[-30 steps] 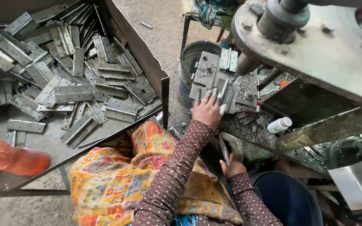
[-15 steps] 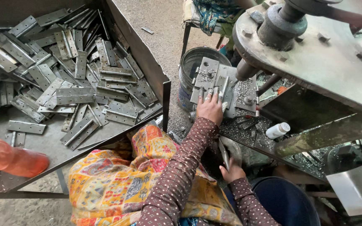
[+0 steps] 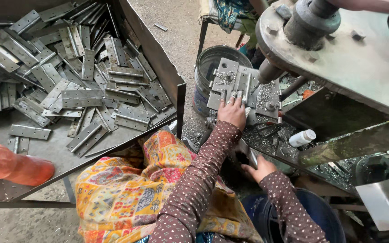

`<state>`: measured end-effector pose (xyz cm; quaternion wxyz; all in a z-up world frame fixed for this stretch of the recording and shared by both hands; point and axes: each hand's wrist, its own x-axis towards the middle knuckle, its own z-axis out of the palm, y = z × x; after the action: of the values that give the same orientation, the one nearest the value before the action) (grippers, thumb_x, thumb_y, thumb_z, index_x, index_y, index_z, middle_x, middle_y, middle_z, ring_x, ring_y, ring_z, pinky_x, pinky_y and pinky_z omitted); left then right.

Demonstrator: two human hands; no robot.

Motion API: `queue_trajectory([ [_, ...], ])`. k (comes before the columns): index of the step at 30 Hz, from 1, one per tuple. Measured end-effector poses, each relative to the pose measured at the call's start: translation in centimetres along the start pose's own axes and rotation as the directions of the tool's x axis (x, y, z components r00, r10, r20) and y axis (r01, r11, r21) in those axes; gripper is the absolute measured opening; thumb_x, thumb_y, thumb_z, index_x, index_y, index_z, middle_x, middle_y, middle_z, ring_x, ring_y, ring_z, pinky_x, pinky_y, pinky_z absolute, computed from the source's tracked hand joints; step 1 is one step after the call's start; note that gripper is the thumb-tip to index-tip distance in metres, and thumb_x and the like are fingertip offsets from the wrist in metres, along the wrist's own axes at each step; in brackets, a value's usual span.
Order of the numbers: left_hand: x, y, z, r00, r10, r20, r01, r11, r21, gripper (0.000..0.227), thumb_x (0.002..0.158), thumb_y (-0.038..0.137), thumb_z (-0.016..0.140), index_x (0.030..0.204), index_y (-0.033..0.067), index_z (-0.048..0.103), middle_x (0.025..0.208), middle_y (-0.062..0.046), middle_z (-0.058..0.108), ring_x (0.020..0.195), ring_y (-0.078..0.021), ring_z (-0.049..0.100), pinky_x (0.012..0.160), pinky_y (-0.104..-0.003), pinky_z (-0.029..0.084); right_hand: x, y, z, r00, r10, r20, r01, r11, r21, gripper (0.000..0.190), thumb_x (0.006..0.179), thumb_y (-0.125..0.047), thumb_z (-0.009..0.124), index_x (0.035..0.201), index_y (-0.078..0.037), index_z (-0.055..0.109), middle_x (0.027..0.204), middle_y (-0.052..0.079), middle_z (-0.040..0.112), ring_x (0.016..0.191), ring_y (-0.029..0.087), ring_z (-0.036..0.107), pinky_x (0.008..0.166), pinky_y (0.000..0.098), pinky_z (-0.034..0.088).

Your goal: The person repeatedly picks up metal hinge pieces from a bin, places them into a manual punching machine, and operates the lever to process them. The person then removes the processed pieces and returns them to the bin.

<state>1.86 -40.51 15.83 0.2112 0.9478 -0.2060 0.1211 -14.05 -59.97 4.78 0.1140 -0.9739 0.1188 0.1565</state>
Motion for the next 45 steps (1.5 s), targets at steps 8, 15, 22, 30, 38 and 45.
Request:
queue_trajectory([
  [8,-0.5,-0.1,-0.1,0.998,0.019,-0.055,-0.019,1.0,0.011,0.038,0.094,0.019,0.052,0.125,0.0049,0.068,0.138,-0.01,0.061,0.128,-0.0273,0.055,0.114,-0.058,0.036,-1.6,0.4,9.4,0.996,0.042,-0.077,-0.04,0.999,0.035,0.064,0.091,-0.057,0.063,0.129,-0.008,0.05,0.096,0.026,0.074,0.09,0.046,0.071,0.079,0.0544,0.057],
  [15,2.2,-1.2,0.4,1.0,0.023,0.006,-0.023,0.996,0.084,0.036,0.095,0.021,0.049,0.122,0.0072,0.068,0.144,-0.01,0.056,0.134,-0.0295,0.051,0.118,-0.06,0.029,-0.1,0.3,0.9,0.989,0.061,0.136,-0.064,0.998,0.016,0.073,0.085,-0.062,0.069,0.121,0.0,0.053,0.1,0.024,0.075,0.088,0.039,0.077,0.081,0.0447,0.062],
  [22,5.5,-1.7,0.7,0.999,-0.001,0.048,-0.003,0.997,0.074,0.04,0.095,0.019,0.048,0.127,0.0052,0.066,0.145,-0.011,0.056,0.134,-0.0287,0.052,0.115,-0.061,0.031,-2.0,-0.6,6.8,0.993,0.08,-0.083,-0.073,0.994,0.082,0.076,0.088,-0.057,0.06,0.142,-0.005,0.046,0.097,0.028,0.072,0.089,0.046,0.071,0.077,0.0521,0.057],
  [30,4.5,-1.9,-0.6,0.994,0.036,0.105,-0.041,0.998,0.04,0.039,0.095,0.02,0.049,0.128,0.0058,0.066,0.147,-0.012,0.054,0.139,-0.0282,0.046,0.118,-0.062,0.026,-2.6,-2.0,0.2,0.994,0.08,0.08,-0.087,0.992,0.088,0.068,0.088,-0.065,0.064,0.12,-0.006,0.059,0.098,0.023,0.075,0.092,0.039,0.073,0.084,0.0462,0.057],
  [38,-7.3,1.5,-3.0,0.97,0.199,-0.142,-0.175,0.971,0.165,0.036,0.095,0.025,0.058,0.124,0.005,0.067,0.139,-0.014,0.058,0.135,-0.0293,0.051,0.121,-0.055,0.031,-5.5,-6.2,-8.1,0.872,0.091,-0.482,0.179,0.856,0.485,0.048,0.093,-0.037,0.069,0.126,-0.003,0.058,0.126,0.015,0.055,0.097,0.022,0.067,0.085,0.0366,0.058],
  [45,-9.0,0.8,-5.1,0.847,0.36,-0.391,-0.386,0.923,0.012,0.028,0.09,0.02,0.062,0.113,0.0046,0.066,0.124,-0.012,0.065,0.115,-0.0284,0.066,0.109,-0.064,0.038,-6.0,-5.0,-7.2,0.797,0.136,-0.588,0.269,0.792,0.549,0.045,0.098,-0.032,0.068,0.127,0.001,0.055,0.135,0.018,0.045,0.109,0.023,0.06,0.095,0.0371,0.056],
])
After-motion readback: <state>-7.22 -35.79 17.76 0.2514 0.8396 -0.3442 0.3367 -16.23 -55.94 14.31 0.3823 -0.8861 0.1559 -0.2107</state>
